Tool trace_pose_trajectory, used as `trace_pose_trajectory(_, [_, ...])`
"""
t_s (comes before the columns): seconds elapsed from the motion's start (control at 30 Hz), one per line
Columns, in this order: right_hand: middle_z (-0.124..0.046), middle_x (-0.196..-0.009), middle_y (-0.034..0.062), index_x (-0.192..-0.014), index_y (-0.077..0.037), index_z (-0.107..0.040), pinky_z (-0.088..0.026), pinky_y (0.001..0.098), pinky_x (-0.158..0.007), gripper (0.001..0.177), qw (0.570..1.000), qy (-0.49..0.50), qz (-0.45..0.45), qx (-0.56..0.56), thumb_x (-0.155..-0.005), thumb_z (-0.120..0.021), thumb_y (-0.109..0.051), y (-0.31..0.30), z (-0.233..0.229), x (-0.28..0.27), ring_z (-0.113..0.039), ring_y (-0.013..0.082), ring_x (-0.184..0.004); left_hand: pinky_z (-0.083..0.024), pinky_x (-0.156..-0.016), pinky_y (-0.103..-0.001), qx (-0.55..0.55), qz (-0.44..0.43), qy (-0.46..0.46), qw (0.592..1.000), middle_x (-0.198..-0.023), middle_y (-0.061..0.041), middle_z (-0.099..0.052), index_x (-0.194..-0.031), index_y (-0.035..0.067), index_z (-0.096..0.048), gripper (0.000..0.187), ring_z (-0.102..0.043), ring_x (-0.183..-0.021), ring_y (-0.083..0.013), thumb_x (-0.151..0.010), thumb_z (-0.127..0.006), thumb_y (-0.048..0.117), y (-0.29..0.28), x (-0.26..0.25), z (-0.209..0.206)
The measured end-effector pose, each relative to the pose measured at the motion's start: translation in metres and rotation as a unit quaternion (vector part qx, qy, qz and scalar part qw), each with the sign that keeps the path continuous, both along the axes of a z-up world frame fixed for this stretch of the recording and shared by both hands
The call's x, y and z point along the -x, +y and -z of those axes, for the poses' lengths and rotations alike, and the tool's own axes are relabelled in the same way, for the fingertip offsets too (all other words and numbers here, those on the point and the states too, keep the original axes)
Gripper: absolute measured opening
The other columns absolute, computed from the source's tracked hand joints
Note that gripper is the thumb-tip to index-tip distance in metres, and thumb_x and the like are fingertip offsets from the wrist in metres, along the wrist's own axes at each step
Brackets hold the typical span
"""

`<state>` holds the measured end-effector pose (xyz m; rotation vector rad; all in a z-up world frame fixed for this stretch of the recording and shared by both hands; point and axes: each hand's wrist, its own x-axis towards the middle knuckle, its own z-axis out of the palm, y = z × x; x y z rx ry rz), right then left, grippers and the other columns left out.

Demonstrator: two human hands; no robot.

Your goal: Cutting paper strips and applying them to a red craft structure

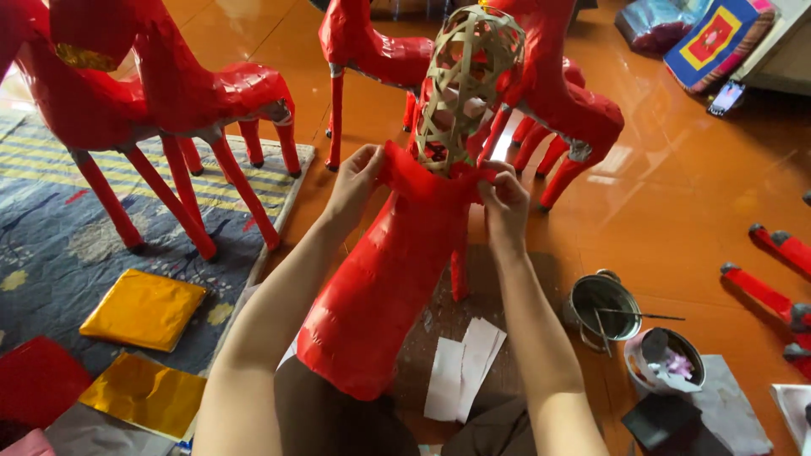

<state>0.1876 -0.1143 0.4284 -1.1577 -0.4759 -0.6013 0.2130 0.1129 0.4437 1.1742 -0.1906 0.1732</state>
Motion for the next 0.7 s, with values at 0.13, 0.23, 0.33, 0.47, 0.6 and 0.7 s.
trace_pose_trajectory(0.13, [-0.057, -0.121, 0.0128, -0.073, -0.008, -0.045, -0.042, 0.0292, -0.086, 0.028, 0.998, -0.038, 0.025, 0.037, -0.089, -0.068, -0.002, 0.0, 0.018, -0.025, -0.052, 0.0166, -0.106, -0.05, -0.058, -0.019, 0.069, 0.006, -0.02, 0.997, -0.07, -0.001, -0.058, -0.09, 0.004, -0.064, 0.02, -0.06, -0.063, -0.0069, -0.098, -0.061, 0.022, -0.015, -0.035, 0.018])
trace_pose_trajectory(0.23, [-0.051, -0.131, 0.0135, -0.086, -0.009, -0.048, -0.045, 0.033, -0.092, 0.02, 0.999, -0.025, 0.001, 0.036, -0.091, -0.067, -0.006, 0.0, 0.022, -0.032, -0.054, 0.0207, -0.113, -0.048, -0.056, -0.017, 0.081, 0.021, -0.027, 0.996, -0.068, 0.001, -0.055, -0.086, 0.006, -0.062, 0.02, -0.057, -0.061, -0.0055, -0.098, -0.06, 0.022, -0.03, -0.012, -0.014])
trace_pose_trajectory(0.33, [-0.042, -0.142, 0.0177, -0.123, -0.013, -0.039, -0.05, 0.0394, -0.092, 0.04, 0.997, -0.022, -0.062, 0.049, -0.094, -0.066, -0.02, -0.007, 0.034, -0.044, -0.059, 0.0251, -0.113, -0.049, -0.053, -0.018, 0.063, 0.049, -0.035, 0.996, -0.067, 0.0, -0.054, -0.086, 0.006, -0.06, 0.023, -0.057, -0.058, -0.0066, -0.099, -0.057, 0.024, -0.034, -0.012, -0.02])
trace_pose_trajectory(0.47, [-0.011, -0.158, 0.0281, -0.156, -0.028, -0.012, -0.046, 0.0607, -0.099, 0.072, 0.986, 0.016, -0.072, 0.152, -0.094, -0.048, -0.023, -0.013, 0.042, -0.052, -0.037, 0.0509, -0.135, -0.047, -0.053, -0.016, 0.017, 0.057, -0.067, 0.996, -0.068, 0.004, -0.049, -0.088, 0.008, -0.057, 0.023, -0.053, -0.06, -0.0036, -0.101, -0.055, 0.027, -0.033, -0.037, 0.002])
trace_pose_trajectory(0.6, [-0.008, -0.159, 0.0283, -0.157, -0.029, -0.01, -0.042, 0.063, -0.1, 0.071, 0.985, 0.028, -0.067, 0.159, -0.095, -0.046, -0.027, -0.008, 0.038, -0.045, -0.032, 0.0526, -0.137, -0.045, -0.053, -0.016, -0.025, 0.054, -0.086, 0.994, -0.069, 0.005, -0.048, -0.089, 0.009, -0.055, 0.023, -0.049, -0.061, -0.0024, -0.103, -0.053, 0.028, -0.031, -0.053, 0.012])
trace_pose_trajectory(0.7, [-0.003, -0.16, 0.0287, -0.158, -0.029, -0.008, -0.036, 0.0665, -0.102, 0.069, 0.982, 0.04, -0.056, 0.174, -0.098, -0.042, -0.034, -0.004, 0.027, -0.034, -0.024, 0.0552, -0.14, -0.044, -0.055, -0.016, -0.019, 0.056, -0.077, 0.995, -0.071, 0.004, -0.05, -0.09, 0.01, -0.055, 0.022, -0.05, -0.062, -0.0024, -0.103, -0.053, 0.028, -0.034, -0.048, 0.007])
